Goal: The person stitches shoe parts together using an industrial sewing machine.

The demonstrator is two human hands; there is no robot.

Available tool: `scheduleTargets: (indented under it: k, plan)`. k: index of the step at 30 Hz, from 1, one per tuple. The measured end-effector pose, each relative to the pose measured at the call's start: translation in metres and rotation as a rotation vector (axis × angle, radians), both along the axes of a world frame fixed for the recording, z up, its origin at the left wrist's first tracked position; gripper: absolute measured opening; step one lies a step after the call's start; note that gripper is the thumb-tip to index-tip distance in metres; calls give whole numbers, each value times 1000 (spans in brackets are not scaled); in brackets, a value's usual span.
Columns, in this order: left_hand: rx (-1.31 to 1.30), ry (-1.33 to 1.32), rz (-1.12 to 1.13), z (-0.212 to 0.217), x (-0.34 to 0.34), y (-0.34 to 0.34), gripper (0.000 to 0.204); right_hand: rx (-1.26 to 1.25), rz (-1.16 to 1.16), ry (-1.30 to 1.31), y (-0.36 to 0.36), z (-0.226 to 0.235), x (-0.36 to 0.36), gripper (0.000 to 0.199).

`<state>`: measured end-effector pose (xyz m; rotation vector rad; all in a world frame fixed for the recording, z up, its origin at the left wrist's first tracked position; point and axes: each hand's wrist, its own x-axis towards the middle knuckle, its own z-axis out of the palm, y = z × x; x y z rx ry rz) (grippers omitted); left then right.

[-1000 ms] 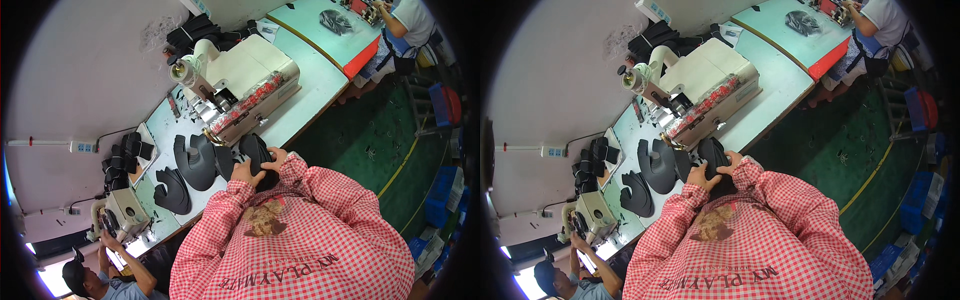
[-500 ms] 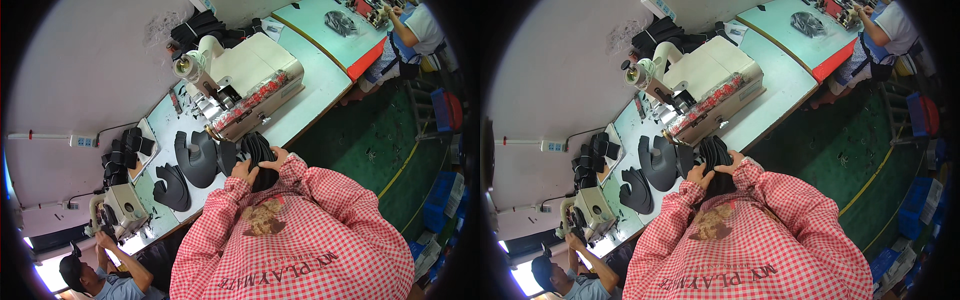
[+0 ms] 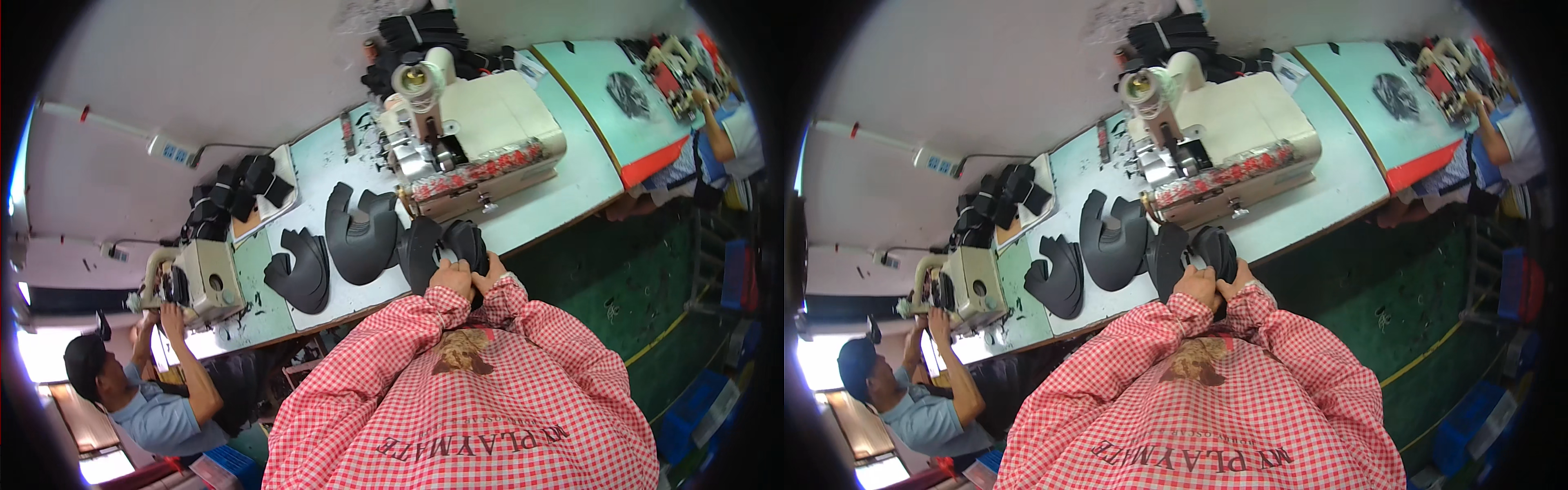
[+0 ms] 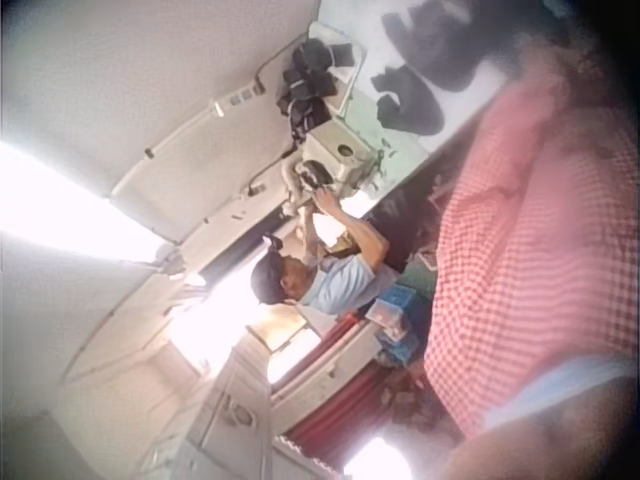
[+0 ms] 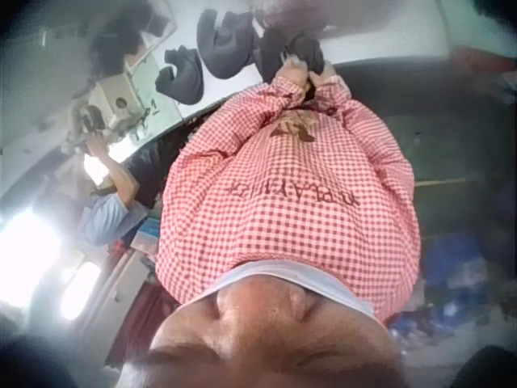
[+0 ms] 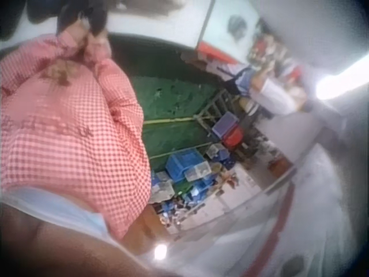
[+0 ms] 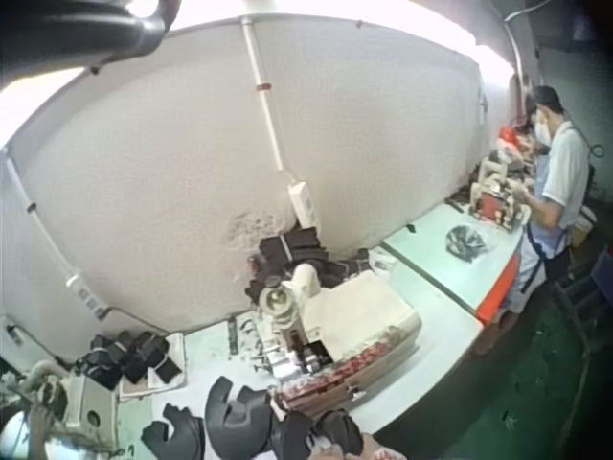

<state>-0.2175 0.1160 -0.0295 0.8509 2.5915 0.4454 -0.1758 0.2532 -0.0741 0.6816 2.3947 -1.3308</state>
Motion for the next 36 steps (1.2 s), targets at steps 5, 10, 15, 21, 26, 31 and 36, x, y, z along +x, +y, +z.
scheduleTargets:
  k: [5, 10, 15, 21, 26, 31, 36]
  plan:
    - [374, -32, 328, 6, -27, -31, 25, -60, -36, 87, -2, -5, -4, 73]
    - [646, -202, 831, 117, -94, -203, 18, -223, -74, 104, 22, -35, 0, 76]
    - [882, -351, 1233, 21, -95, -367, 32, -217, -36, 40, 13, -9, -8, 73]
    - [394, -307, 1539, -55, -73, -416, 51, -258, -65, 30, 16, -20, -6, 72]
    - [157, 211, 969, 25, -62, -276, 37, -189, -47, 64, 18, -15, -3, 72]
    - [338, 61, -94, 14, -5, -78, 70, -286, -128, 143, 18, -31, 5, 66]
    - [7, -22, -172, 12, -10, -26, 95, -500, -116, 119, 19, -23, 8, 71]
